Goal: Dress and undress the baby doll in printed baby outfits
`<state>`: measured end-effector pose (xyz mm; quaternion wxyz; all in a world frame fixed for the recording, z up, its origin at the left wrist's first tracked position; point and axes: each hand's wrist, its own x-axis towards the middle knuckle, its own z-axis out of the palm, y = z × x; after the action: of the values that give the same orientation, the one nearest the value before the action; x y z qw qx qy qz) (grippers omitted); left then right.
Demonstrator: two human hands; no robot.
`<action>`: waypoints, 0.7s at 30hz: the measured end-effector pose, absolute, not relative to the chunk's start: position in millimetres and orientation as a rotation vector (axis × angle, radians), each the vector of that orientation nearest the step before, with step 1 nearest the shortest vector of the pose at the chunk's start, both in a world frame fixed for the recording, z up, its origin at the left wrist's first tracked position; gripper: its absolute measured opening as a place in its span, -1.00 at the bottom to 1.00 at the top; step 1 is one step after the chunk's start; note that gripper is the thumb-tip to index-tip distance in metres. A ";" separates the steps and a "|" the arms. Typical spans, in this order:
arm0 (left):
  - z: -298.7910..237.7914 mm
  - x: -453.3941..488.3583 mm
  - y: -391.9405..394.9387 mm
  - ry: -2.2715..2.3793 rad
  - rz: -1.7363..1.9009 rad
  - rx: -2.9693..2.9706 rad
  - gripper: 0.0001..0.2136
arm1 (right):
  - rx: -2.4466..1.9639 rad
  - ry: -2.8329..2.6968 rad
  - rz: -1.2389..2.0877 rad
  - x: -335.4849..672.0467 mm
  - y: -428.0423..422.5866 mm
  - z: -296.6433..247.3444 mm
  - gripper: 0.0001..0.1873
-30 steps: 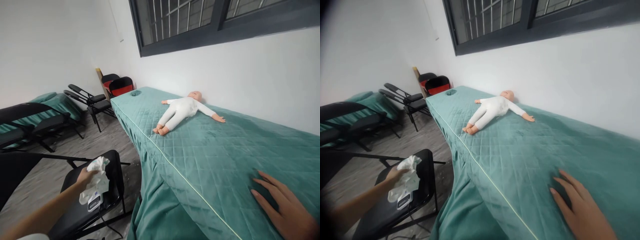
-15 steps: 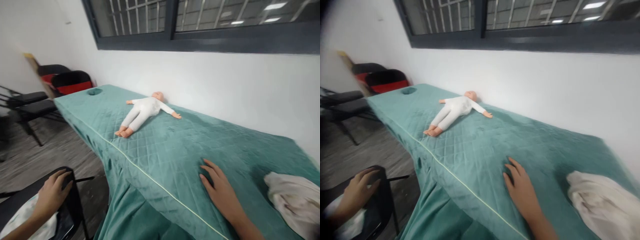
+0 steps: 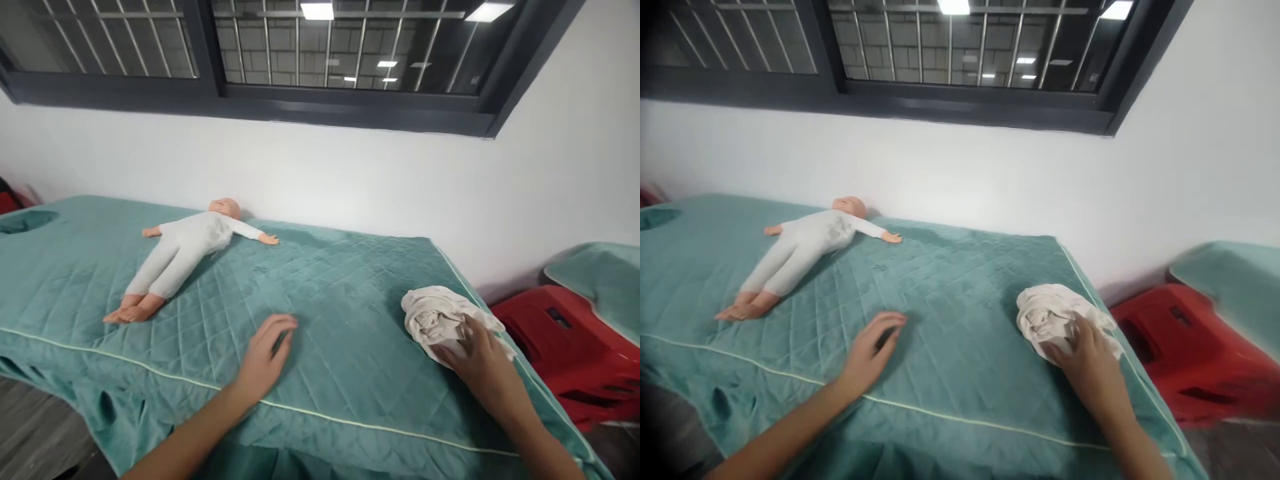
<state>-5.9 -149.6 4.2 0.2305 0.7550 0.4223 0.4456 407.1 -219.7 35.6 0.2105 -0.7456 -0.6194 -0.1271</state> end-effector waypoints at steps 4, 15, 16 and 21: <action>9.3 71.2 -84.3 1.109 1.197 1.793 -0.80 | -2.177 -1.662 -0.296 419.8 -200.7 31.3 -0.53; 20.5 82.0 -63.0 0.798 1.231 1.469 -0.34 | -1.535 -1.859 0.199 294.9 -104.9 59.6 -0.79; 19.5 80.1 -62.2 0.805 1.287 1.425 -0.28 | -1.439 -1.891 0.181 280.9 -93.3 58.9 -0.81; 13.6 75.0 -54.0 0.942 1.522 1.249 -0.27 | -1.242 -1.895 0.120 239.4 -52.3 44.8 -0.71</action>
<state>75.0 -54.0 13.6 0.4614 0.5076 0.3828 0.6188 239.4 -52.3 44.8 0.4226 -0.4961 -0.7570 0.0477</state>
